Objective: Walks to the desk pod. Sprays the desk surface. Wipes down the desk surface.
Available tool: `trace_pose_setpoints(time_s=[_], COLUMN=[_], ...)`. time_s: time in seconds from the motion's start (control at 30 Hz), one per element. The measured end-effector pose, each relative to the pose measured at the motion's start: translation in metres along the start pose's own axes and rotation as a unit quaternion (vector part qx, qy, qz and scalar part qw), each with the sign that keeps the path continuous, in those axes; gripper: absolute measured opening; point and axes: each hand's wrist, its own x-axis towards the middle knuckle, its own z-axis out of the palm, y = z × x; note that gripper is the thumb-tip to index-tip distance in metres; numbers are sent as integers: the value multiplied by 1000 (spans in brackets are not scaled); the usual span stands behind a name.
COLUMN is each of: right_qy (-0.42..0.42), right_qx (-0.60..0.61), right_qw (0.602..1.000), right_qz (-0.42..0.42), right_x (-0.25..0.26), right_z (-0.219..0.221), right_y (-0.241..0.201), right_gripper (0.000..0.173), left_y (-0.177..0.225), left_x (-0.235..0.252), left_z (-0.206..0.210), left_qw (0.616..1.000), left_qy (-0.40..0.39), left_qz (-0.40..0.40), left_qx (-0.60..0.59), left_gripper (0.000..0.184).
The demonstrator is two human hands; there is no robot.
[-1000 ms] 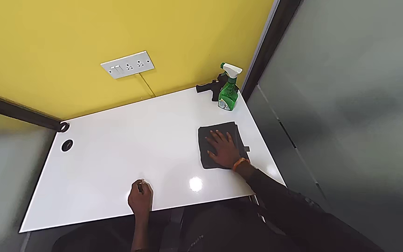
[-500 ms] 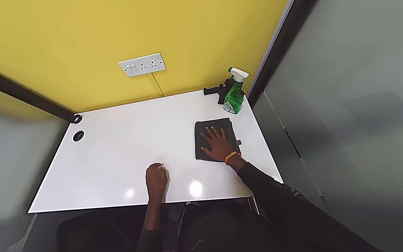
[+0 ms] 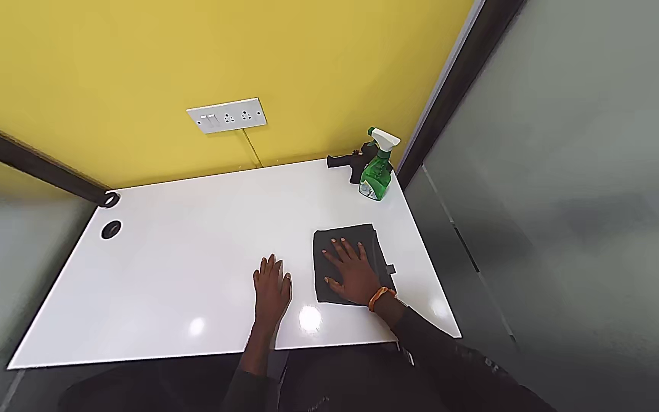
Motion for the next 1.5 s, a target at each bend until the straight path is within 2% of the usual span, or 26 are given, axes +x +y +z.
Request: trace_pose_setpoints(time_s=[0.17,0.37,0.6,0.87,1.03,1.17,1.33,1.5], right_qy=[-3,14,24,73,93,79,44,19], right_qx=[5,8,-19,-19,-8,-12,-19,-32], right_qw=[1000,1000,999,995,988,987,994,999], right_qz=[-8,7,36,72,122,141,96,25], right_x=[40,119,204,289,309,313,314,330], right_z=[-7,-20,-34,-42,-42,-43,-37,-29], right_y=[-3,-11,-16,-18,-31,-46,-72,-109], right_gripper=[77,77,77,73,67,72,80,79], left_y=[1,2,-1,-7,-9,-13,-14,-15], left_x=[-1,-1,-1,-3,-4,-4,-6,-7], left_z=[1,-1,-2,-5,-11,-15,-15,-17], left_qw=[1000,1000,1000,996,988,975,969,967], left_qy=[-15,-8,-1,8,2,27,34,29], left_qz=[-6,-9,-13,-6,-15,-21,-15,-17], left_qx=[12,16,-20,-92,-154,-221,-245,-251], left_gripper=[50,50,49,46,44,46,48,47])
